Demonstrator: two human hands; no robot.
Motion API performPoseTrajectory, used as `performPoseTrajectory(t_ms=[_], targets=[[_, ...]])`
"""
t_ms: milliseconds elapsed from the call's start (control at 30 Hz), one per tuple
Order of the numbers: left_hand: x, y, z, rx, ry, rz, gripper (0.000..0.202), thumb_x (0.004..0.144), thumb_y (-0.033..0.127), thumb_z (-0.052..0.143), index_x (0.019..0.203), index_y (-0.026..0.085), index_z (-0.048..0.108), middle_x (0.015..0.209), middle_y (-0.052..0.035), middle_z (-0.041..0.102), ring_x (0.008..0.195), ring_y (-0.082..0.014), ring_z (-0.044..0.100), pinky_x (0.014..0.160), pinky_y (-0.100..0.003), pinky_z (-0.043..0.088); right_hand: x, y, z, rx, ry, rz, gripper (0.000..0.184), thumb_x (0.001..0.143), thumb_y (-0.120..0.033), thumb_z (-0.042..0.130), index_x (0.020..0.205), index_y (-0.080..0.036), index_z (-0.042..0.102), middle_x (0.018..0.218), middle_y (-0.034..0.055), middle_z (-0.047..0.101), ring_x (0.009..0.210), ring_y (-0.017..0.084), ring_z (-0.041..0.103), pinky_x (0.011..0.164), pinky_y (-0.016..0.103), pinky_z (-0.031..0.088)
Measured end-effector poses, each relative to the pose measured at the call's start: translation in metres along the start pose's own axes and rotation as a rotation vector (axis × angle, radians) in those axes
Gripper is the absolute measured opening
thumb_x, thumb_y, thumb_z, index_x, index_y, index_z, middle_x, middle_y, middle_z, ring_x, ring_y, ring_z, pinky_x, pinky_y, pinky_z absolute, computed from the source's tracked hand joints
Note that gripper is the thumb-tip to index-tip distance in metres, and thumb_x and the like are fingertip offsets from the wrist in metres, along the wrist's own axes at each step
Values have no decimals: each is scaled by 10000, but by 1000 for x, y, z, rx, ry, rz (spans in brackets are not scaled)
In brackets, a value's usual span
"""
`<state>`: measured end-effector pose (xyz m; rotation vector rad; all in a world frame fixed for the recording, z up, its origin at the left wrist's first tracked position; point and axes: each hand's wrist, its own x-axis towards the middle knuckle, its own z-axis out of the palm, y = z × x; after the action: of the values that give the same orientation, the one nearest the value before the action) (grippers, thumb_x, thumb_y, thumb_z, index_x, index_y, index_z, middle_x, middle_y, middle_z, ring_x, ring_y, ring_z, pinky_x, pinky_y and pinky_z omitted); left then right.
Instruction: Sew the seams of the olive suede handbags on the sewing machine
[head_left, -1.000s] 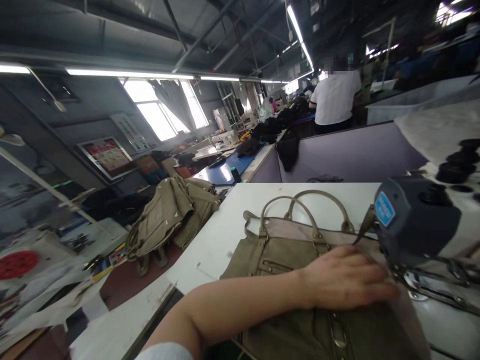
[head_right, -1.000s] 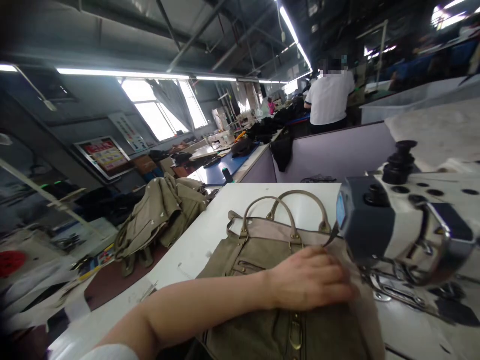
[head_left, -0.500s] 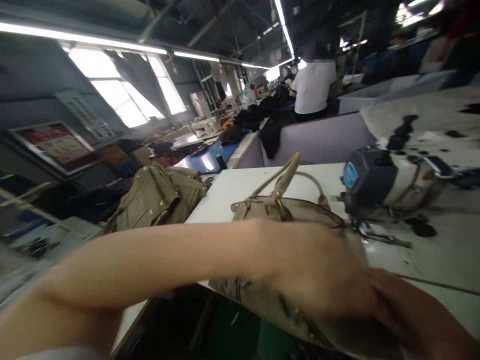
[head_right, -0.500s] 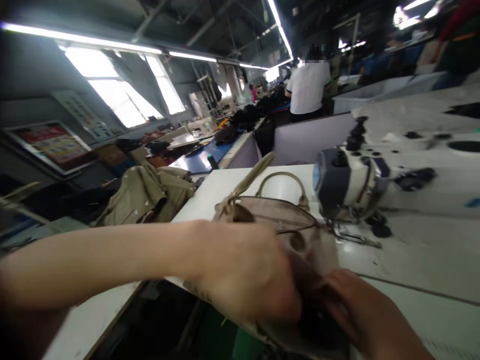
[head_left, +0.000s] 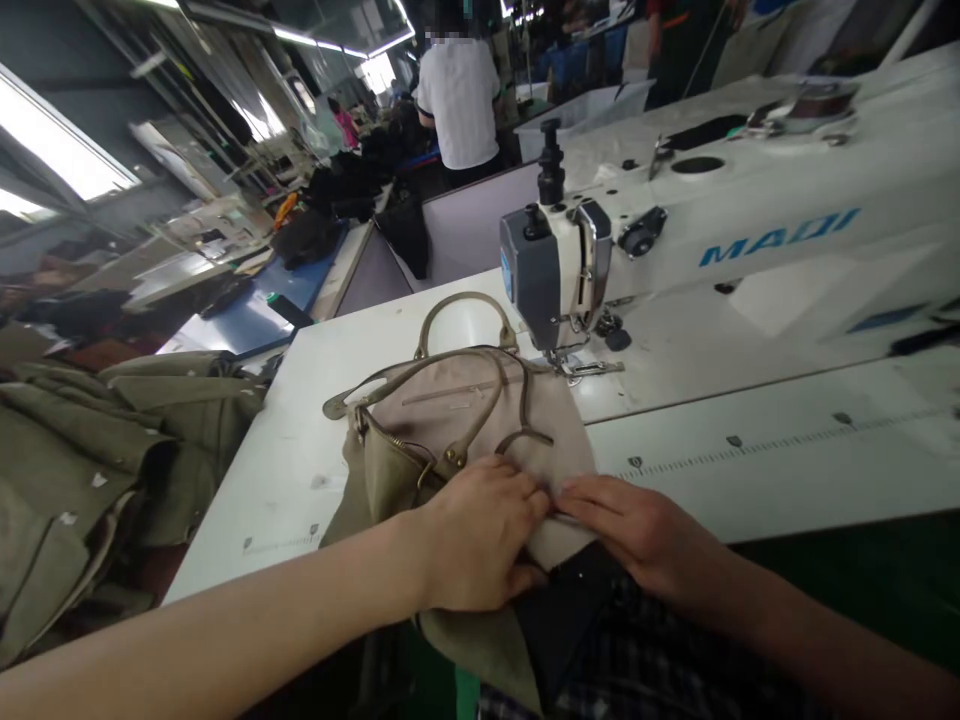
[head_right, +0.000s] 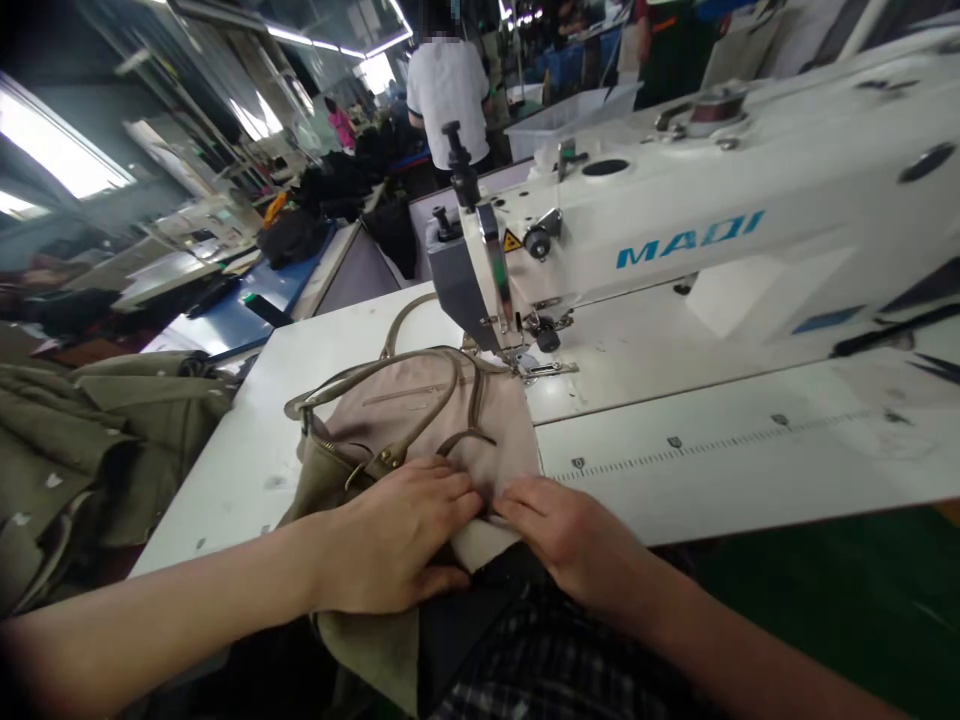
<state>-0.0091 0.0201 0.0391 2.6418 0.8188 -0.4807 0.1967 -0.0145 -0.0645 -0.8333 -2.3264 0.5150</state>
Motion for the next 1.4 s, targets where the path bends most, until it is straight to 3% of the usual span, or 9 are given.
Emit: performPoseTrajectory(t_ms=[133,300,367,433,567,767,967,1233,1400], targets=[[6,-1,-1,-31,-184,-8,286,903,401,505,1011,151,592,810,-60,690,749,-235,659,768,-348,480,-3,0,1,-98,134,28,383,860,-23,378,1095,-143,655,1066,132,676,1052,214,621,900,352,544],[27,-7,7,49,-18,-112,485,969,266,351,1417,97,272,921,-74,681,781,-217,655,626,-300,472,-4,1,4,-23,105,11,332,903,-62,394,1100,-140,649,1033,118,682,994,197,634,863,307,556],[36,-9,11,184,15,-92,520,923,199,411,1413,66,298,946,-95,667,798,-226,643,650,-317,478,-2,2,3,-16,87,-11,315,921,-69,385,1086,-118,648,995,119,683,987,202,629,880,316,545],[41,-11,15,294,98,-12,426,896,188,431,1299,54,468,1078,-144,633,951,-254,615,801,-364,475,-2,3,2,-53,94,-32,294,939,-91,385,1060,-106,653,951,119,685,957,212,632,881,342,541],[43,-18,20,306,224,118,429,874,217,446,1253,26,515,1413,-184,419,1329,-285,354,1128,-405,220,-4,5,2,-97,83,-53,279,946,-106,396,1060,-93,650,941,116,688,935,224,629,877,374,532],[42,-26,22,90,136,32,628,822,264,526,1418,162,358,1402,-116,434,1227,-242,480,1063,-345,343,-7,4,-4,-172,54,-78,294,947,-106,384,1079,-84,645,985,110,696,959,240,612,917,420,490],[40,-27,29,72,114,26,655,843,246,509,1459,177,299,1527,-153,239,1410,-295,231,1147,-433,207,-11,7,-5,-205,77,-124,315,960,-121,356,1057,-95,654,972,111,697,903,222,601,868,391,486],[43,-30,15,45,-21,34,670,855,272,532,1468,165,283,1533,-207,172,1406,-317,228,1135,-432,245,-14,-2,-14,-219,4,-79,369,890,-88,358,1137,-97,632,1081,110,669,1021,230,578,973,404,392],[45,-32,11,29,-66,32,660,875,278,519,1474,163,269,1540,-207,131,1411,-323,204,1130,-456,259,-20,3,-5,-192,82,-111,417,988,-118,243,1092,-148,646,960,58,702,982,187,591,961,349,369]])
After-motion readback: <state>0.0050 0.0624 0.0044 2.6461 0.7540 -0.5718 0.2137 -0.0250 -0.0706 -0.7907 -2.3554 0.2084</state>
